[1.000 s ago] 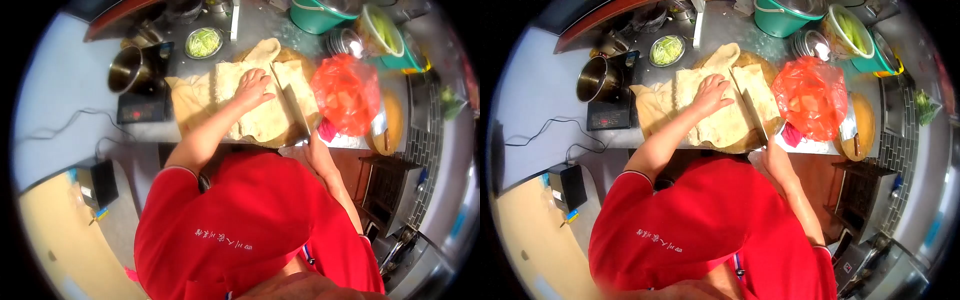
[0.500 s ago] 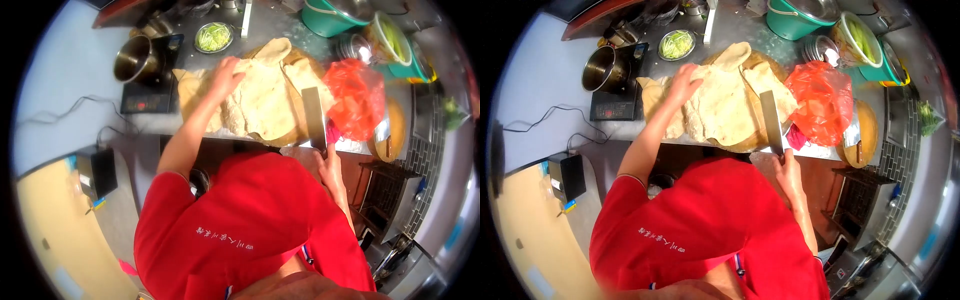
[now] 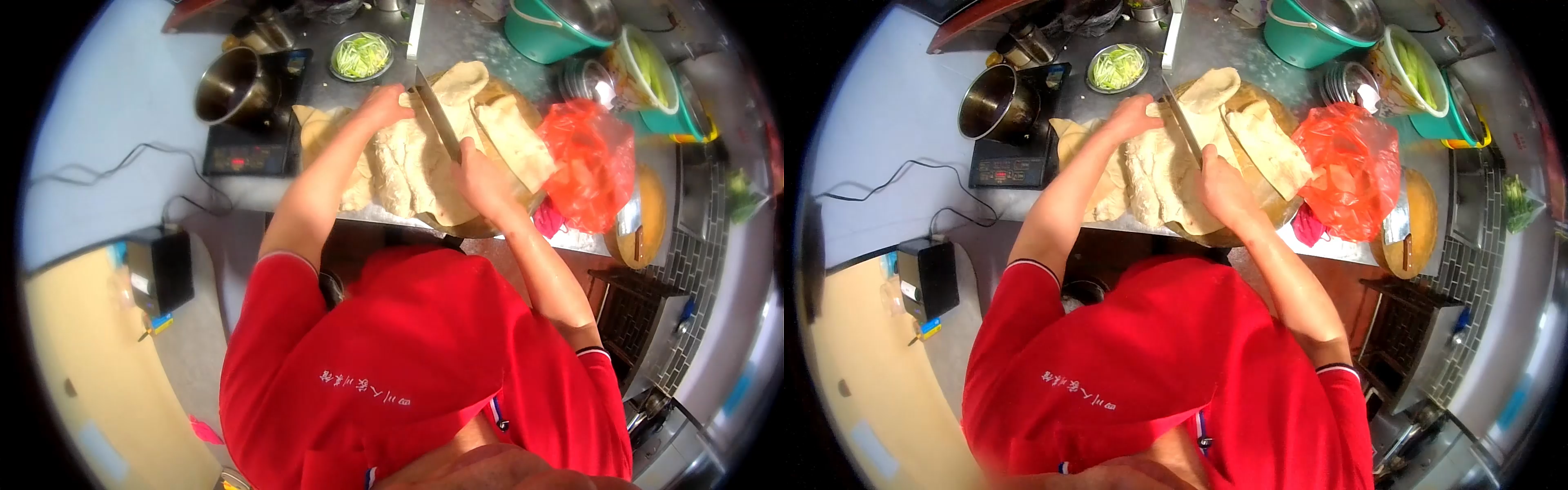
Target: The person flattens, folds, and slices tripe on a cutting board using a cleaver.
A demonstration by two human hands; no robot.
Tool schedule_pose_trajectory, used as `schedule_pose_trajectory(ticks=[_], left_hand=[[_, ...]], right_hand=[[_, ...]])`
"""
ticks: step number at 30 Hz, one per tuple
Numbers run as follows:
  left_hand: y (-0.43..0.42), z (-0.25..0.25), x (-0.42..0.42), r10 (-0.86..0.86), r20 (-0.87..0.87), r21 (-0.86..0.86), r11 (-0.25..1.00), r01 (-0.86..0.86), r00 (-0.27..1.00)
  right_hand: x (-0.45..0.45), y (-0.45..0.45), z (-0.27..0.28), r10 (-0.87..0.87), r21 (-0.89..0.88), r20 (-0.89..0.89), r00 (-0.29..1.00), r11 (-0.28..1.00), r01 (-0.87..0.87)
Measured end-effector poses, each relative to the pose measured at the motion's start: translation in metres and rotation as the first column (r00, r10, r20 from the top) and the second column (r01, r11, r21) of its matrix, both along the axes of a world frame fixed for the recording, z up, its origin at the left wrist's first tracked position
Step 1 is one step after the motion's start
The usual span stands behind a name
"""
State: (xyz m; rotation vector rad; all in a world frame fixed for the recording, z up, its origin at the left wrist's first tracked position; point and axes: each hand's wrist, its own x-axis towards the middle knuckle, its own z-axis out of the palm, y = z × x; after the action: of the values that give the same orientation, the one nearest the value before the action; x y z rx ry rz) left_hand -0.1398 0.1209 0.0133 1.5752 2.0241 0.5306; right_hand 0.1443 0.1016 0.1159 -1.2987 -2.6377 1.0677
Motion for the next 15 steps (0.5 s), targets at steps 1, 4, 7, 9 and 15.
schedule_pose_trajectory(ticks=[1, 4, 7, 9, 15], left_hand=[[0.0, -0.002, 0.001, 0.016, -0.002, 0.018, 1.0, -0.016, 1.0], [0.0, -0.011, 0.004, 0.041, 0.024, 0.054, 0.998, -0.042, 0.999], [-0.004, -0.002, 0.008, 0.023, 0.058, 0.044, 0.999, -0.026, 0.998], [-0.005, 0.003, 0.013, 0.029, 0.035, 0.026, 0.999, -0.03, 0.999], [-0.012, 0.0, 0.03, 0.085, -0.101, 0.136, 0.988, -0.071, 0.991]], right_hand=[[-0.003, 0.003, -0.004, 0.006, -0.021, 0.038, 0.999, 1.0, -0.006], [-0.005, 0.009, -0.024, -0.018, -0.035, 0.059, 0.998, 0.999, 0.02], [-0.005, 0.007, -0.03, -0.026, -0.045, 0.027, 0.999, 0.999, 0.028], [-0.016, 0.01, -0.027, -0.062, -0.096, 0.061, 0.996, 0.993, 0.068], [-0.036, 0.022, -0.032, -0.037, -0.077, 0.078, 0.996, 0.996, 0.043]])
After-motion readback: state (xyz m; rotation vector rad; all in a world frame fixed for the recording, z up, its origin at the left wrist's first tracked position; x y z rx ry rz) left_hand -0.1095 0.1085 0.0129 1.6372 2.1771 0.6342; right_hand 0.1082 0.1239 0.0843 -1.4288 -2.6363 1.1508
